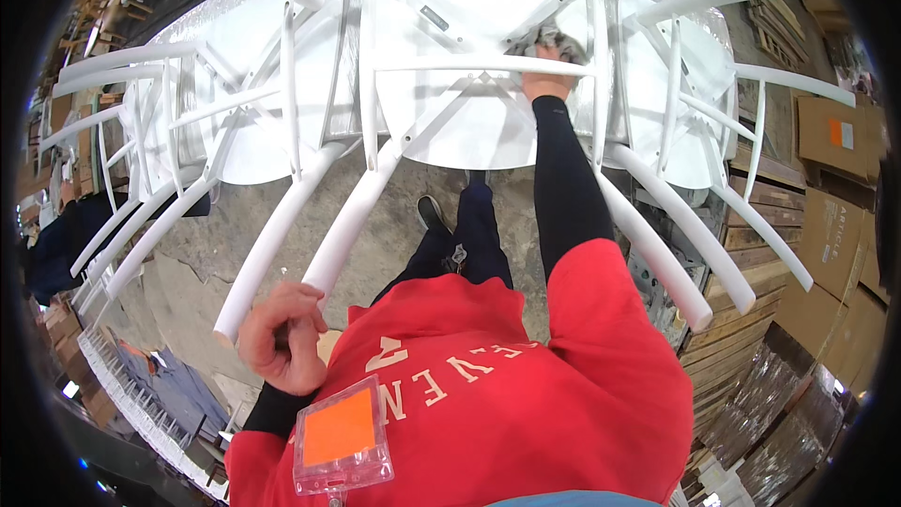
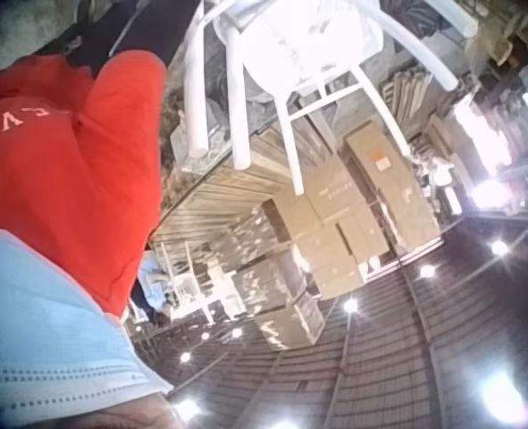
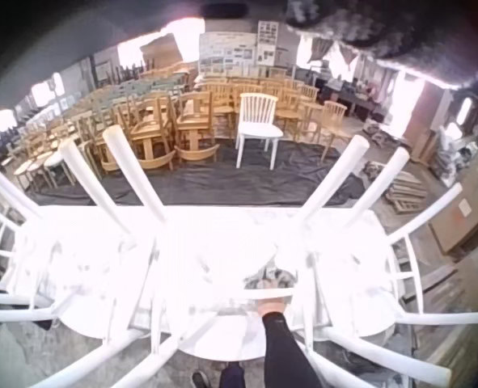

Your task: The person wipes the underside of a white plastic chair with a gray cloth. They move around the chair to clean different sections of the legs and frame while other workers handle chairs in the background.

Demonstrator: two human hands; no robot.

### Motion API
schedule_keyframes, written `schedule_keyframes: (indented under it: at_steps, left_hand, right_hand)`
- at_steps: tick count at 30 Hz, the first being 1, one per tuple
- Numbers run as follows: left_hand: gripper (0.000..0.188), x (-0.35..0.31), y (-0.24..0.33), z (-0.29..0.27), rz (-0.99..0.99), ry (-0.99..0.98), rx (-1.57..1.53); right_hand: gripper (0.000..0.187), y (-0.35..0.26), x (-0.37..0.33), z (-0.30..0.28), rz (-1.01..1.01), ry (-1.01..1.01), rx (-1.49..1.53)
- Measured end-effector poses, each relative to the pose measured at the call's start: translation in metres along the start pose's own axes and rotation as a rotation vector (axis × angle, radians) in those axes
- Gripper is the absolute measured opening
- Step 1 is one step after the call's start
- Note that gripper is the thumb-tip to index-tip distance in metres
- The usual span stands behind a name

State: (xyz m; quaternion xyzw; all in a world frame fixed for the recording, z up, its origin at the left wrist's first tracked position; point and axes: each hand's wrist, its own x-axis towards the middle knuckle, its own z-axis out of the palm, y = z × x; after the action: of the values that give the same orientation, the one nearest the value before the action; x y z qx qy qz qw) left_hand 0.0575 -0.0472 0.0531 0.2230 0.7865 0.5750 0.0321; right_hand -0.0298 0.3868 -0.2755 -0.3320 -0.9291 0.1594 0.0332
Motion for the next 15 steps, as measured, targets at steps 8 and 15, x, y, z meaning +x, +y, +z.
schedule_keyframes:
  at_steps: [8,15]
  left_hand:
    - [0.018,0.001,0.001,0.004,0.007,0.02,0.002]
    - [0.018,-0.001,-0.002,0.007,0.046,0.022,0.036]
  right_hand:
    - [0.049,0.006,0.065,-0.014,0.281,0.295,0.248]
    - [0.042,0.008,-0.068,0.0,-0.138,0.143,0.332]
